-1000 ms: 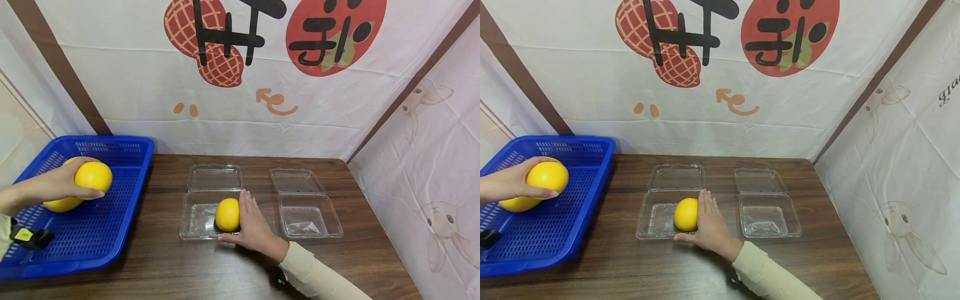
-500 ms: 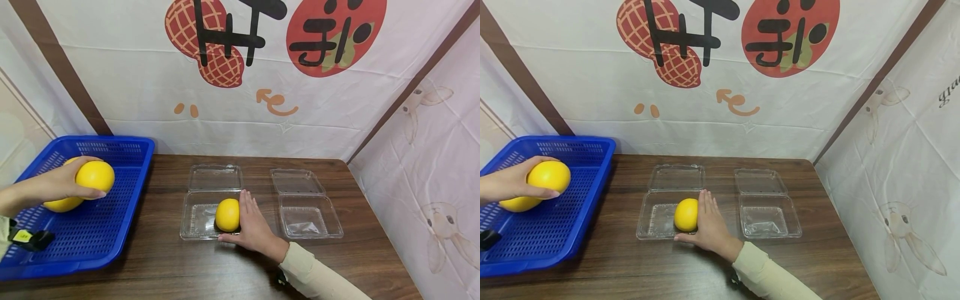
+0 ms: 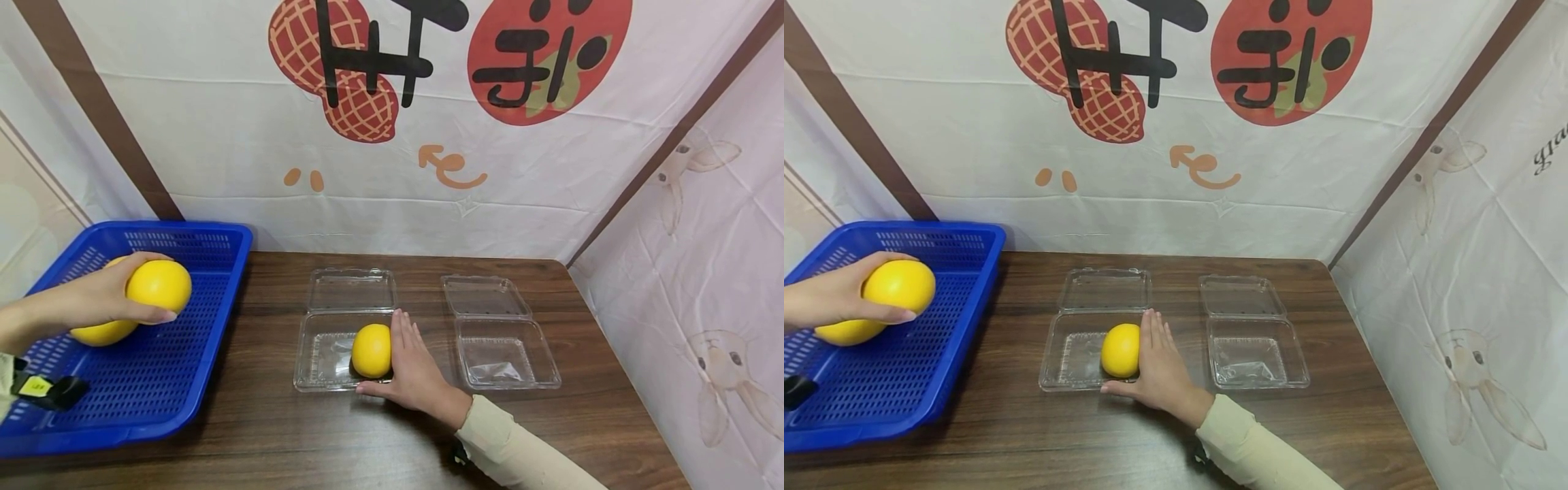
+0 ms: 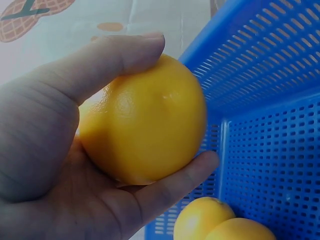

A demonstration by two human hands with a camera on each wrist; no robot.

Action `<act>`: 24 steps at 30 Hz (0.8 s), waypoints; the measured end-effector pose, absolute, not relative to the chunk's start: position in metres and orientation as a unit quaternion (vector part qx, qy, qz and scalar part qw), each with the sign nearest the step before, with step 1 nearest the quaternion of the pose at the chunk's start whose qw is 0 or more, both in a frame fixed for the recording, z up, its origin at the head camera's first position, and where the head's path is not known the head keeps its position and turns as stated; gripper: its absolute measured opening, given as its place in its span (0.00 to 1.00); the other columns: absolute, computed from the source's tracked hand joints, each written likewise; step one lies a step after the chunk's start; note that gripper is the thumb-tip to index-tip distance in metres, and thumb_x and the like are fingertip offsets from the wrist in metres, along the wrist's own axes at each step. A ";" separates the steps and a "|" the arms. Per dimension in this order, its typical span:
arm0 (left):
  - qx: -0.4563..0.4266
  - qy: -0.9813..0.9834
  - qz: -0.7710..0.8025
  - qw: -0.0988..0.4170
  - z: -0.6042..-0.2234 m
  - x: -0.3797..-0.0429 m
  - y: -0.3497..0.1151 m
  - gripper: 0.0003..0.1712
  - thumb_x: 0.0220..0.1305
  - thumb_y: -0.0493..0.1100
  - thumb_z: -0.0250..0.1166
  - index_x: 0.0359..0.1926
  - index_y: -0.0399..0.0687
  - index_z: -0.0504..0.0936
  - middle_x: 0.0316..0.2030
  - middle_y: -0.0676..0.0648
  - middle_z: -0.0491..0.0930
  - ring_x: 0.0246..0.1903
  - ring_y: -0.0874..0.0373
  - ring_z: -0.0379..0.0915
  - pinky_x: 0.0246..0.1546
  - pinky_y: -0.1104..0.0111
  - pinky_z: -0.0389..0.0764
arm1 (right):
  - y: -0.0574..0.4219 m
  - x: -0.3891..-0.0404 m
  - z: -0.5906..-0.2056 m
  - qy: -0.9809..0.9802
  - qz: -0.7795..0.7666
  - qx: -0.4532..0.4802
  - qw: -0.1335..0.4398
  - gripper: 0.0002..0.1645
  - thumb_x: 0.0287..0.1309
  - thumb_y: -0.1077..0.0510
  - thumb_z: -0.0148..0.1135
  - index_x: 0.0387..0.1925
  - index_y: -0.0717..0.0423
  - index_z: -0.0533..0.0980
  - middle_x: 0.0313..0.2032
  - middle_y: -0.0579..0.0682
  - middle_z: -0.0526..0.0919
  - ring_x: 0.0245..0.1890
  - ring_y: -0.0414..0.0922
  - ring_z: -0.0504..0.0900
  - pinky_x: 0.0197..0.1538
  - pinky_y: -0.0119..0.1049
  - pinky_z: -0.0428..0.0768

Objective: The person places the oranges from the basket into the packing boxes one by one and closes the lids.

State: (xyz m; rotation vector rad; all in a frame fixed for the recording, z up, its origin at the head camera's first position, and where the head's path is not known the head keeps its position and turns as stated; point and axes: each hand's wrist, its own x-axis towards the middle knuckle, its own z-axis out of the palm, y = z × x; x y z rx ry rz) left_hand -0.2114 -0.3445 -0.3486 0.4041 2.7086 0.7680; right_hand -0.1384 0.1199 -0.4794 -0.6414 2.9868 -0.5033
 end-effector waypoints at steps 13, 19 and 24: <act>0.148 0.942 0.268 0.141 -0.345 -0.211 -0.339 0.52 0.57 0.49 0.76 0.71 0.33 0.55 0.58 0.26 0.63 0.43 0.41 0.70 0.32 0.59 0.72 | 0.120 -0.138 -0.478 0.964 -0.165 -0.209 0.022 0.81 0.50 0.20 0.64 0.78 0.70 0.35 0.78 0.67 0.41 0.79 0.57 0.43 0.77 0.48 0.46; 0.142 0.943 0.267 0.141 -0.347 -0.213 -0.340 0.53 0.57 0.51 0.76 0.72 0.34 0.55 0.57 0.27 0.64 0.44 0.41 0.70 0.32 0.59 0.73 | 0.120 -0.139 -0.479 0.964 -0.165 -0.207 0.025 0.82 0.50 0.20 0.64 0.78 0.70 0.35 0.78 0.67 0.40 0.79 0.56 0.42 0.77 0.48 0.45; 0.141 0.944 0.264 0.140 -0.348 -0.213 -0.340 0.53 0.57 0.52 0.76 0.71 0.34 0.55 0.57 0.29 0.66 0.43 0.42 0.71 0.32 0.59 0.73 | 0.120 -0.138 -0.478 0.964 -0.165 -0.206 0.026 0.82 0.50 0.20 0.64 0.78 0.70 0.35 0.78 0.67 0.40 0.79 0.56 0.42 0.77 0.48 0.46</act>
